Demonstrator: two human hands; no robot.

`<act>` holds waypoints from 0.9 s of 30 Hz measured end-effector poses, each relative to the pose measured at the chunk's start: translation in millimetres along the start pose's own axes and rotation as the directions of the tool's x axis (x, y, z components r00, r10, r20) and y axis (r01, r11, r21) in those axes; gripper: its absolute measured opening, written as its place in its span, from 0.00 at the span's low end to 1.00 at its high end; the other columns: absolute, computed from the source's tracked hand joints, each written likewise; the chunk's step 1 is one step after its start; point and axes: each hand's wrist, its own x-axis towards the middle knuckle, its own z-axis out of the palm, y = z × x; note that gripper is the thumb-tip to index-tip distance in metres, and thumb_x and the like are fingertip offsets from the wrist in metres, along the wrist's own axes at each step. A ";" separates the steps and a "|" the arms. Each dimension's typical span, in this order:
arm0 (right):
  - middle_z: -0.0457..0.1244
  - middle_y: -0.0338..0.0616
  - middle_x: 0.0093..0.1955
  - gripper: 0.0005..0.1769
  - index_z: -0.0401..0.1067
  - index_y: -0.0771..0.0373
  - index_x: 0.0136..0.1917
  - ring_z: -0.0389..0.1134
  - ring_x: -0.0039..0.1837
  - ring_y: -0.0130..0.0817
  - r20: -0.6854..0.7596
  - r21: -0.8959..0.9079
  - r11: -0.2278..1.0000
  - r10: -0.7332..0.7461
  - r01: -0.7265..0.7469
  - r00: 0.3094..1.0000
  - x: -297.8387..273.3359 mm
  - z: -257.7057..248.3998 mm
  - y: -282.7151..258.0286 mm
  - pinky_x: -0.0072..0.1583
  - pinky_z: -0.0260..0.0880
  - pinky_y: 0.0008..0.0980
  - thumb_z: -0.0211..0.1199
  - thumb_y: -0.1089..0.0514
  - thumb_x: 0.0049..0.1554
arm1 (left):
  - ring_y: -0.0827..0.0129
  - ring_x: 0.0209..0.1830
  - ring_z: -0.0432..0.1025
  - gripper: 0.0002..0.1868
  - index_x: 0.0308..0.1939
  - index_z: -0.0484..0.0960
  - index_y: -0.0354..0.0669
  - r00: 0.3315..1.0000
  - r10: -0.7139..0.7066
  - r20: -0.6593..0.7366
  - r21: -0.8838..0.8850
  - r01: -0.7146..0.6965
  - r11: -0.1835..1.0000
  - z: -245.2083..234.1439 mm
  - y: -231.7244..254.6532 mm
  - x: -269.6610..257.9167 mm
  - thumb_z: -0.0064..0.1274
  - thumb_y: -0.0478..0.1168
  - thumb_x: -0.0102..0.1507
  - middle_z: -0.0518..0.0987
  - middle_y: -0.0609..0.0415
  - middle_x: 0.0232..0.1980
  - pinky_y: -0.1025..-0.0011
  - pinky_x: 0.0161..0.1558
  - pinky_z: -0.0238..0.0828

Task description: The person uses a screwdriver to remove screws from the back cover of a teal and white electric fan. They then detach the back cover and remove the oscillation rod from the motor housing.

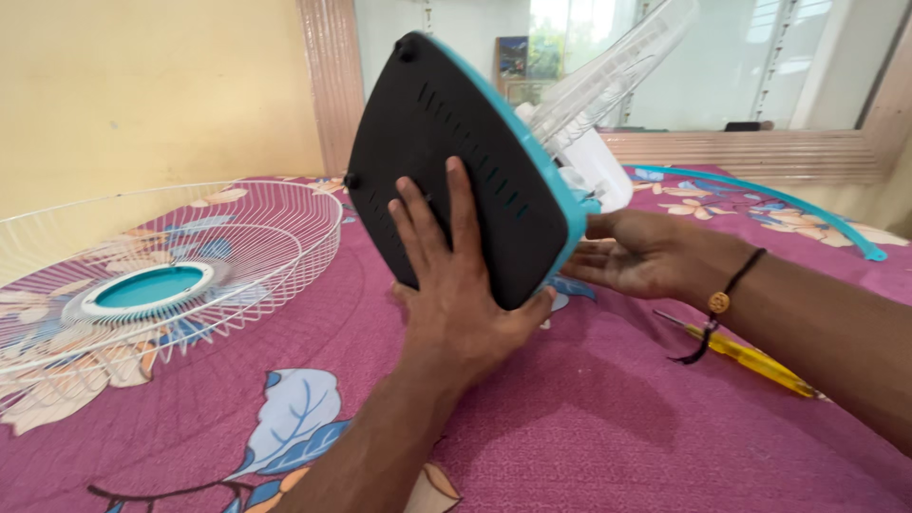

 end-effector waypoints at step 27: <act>0.72 0.37 0.44 0.28 0.76 0.58 0.61 0.71 0.46 0.30 -0.031 -0.949 0.306 -0.344 0.080 0.938 -141.7 -93.5 15.3 0.47 0.72 0.33 0.71 0.43 0.51 | 0.38 0.83 0.26 0.64 0.80 0.38 0.58 0.919 0.353 -0.177 0.231 -0.310 0.922 3.6 34.4 -4.3 0.68 0.64 0.54 0.29 0.35 0.82 0.17 0.68 0.26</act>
